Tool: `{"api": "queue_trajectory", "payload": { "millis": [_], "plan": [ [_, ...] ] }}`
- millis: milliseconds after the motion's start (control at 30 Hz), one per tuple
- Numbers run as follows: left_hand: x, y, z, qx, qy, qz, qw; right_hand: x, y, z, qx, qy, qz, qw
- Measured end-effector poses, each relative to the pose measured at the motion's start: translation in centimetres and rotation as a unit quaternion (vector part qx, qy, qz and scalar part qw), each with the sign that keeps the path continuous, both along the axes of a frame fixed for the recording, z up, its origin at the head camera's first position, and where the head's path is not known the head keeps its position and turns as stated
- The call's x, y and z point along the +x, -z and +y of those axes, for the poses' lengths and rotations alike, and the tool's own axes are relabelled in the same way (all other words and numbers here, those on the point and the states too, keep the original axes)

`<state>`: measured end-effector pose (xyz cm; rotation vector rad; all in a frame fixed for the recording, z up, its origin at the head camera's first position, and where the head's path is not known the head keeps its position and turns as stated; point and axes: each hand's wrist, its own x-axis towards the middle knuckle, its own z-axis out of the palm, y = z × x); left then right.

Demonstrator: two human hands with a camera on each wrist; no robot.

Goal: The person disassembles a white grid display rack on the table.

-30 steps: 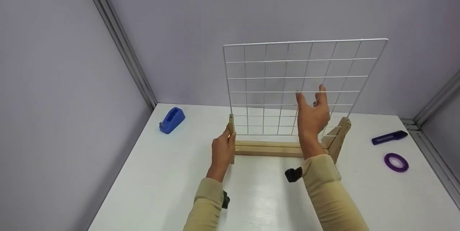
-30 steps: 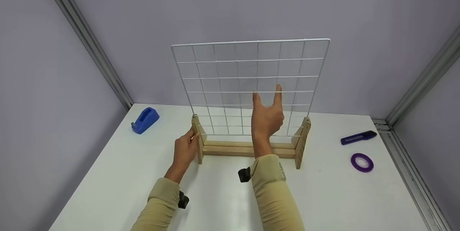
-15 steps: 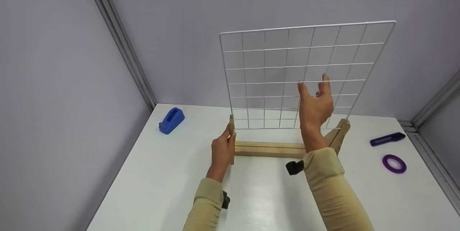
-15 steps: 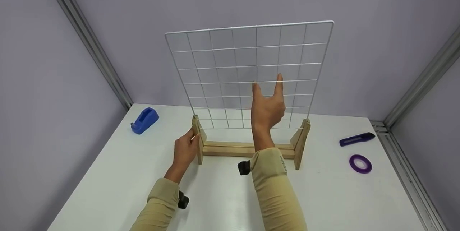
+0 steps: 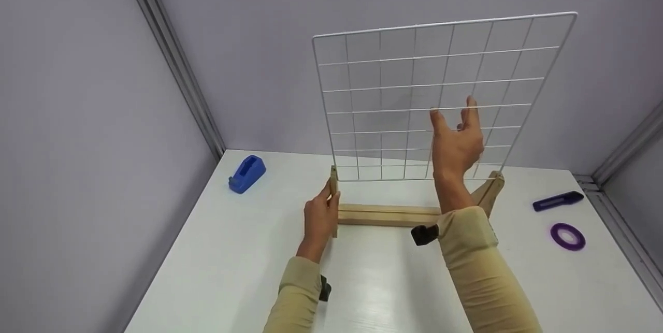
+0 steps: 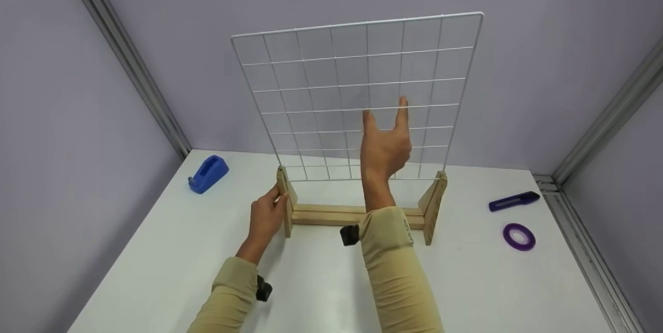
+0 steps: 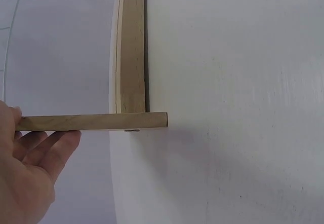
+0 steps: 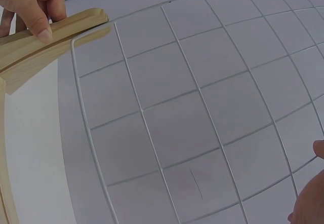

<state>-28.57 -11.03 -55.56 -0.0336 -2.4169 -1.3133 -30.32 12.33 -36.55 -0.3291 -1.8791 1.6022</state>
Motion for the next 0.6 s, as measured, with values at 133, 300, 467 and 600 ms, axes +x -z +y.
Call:
{"api": "queue_trajectory", "payload": {
  "millis": [133,300,467,600],
  "plan": [
    [0.1,0.0,0.0,-0.004,-0.002,0.016,0.9999,0.1,-0.6,0.0,0.005,0.004,0.005,1.0],
    [0.3,-0.2,0.0,0.012,0.003,0.013,0.9998,0.4,-1.2,-0.1,-0.008,0.001,0.004,1.0],
    [0.3,-0.2,0.1,0.014,0.004,0.009,0.9998,0.4,-1.9,0.0,-0.005,0.011,0.003,1.0],
    [0.3,-0.2,0.1,0.015,0.006,0.013,0.9998,0.4,-2.4,0.1,-0.003,0.011,0.014,1.0]
  ]
}}
